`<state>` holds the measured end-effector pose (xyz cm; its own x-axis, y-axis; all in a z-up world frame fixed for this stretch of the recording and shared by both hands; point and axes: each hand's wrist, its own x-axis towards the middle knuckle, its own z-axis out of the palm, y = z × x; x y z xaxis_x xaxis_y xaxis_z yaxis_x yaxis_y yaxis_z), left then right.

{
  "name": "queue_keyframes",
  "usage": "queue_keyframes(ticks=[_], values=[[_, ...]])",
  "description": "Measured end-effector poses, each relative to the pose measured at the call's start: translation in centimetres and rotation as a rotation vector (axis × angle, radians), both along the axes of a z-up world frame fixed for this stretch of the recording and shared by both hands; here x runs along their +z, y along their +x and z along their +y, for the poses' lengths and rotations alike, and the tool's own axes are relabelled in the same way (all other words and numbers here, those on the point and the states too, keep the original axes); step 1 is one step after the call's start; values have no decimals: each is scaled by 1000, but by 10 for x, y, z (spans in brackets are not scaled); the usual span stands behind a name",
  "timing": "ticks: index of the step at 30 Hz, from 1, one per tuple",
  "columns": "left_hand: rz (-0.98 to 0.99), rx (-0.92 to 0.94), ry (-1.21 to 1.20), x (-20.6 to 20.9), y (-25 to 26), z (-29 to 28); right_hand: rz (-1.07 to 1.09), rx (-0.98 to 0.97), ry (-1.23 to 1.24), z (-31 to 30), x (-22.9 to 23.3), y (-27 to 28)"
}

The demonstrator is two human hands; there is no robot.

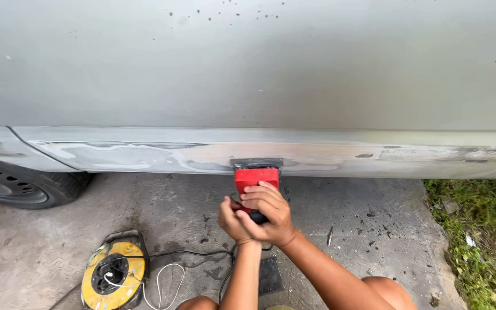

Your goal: The person uses a red electric sander to smooth the lower side panel of a silver car. They move the sander back and forth along the panel, focusing on areas with visible paint damage and rust.

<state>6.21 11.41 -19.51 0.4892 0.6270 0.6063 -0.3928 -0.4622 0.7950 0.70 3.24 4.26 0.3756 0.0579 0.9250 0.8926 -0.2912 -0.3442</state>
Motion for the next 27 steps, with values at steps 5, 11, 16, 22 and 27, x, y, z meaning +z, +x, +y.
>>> queue_keyframes(ticks=[5, 11, 16, 22, 27], values=[[-41, -118, -100, 82, -24, -27, 7, -37, 27, -20, 8, -2], [54, -166, -699, 180, -43, -48, 16, -69, 54, -31, 12, -7], [293, -169, -992, 176, -57, -54, 45, -68, 79, -42, 1, -17], [322, -120, -1024, 203, -61, -59, 112, -30, 73, -44, 3, -12], [283, -123, -1108, 176, -52, -61, 142, -48, 64, -40, -5, -11]])
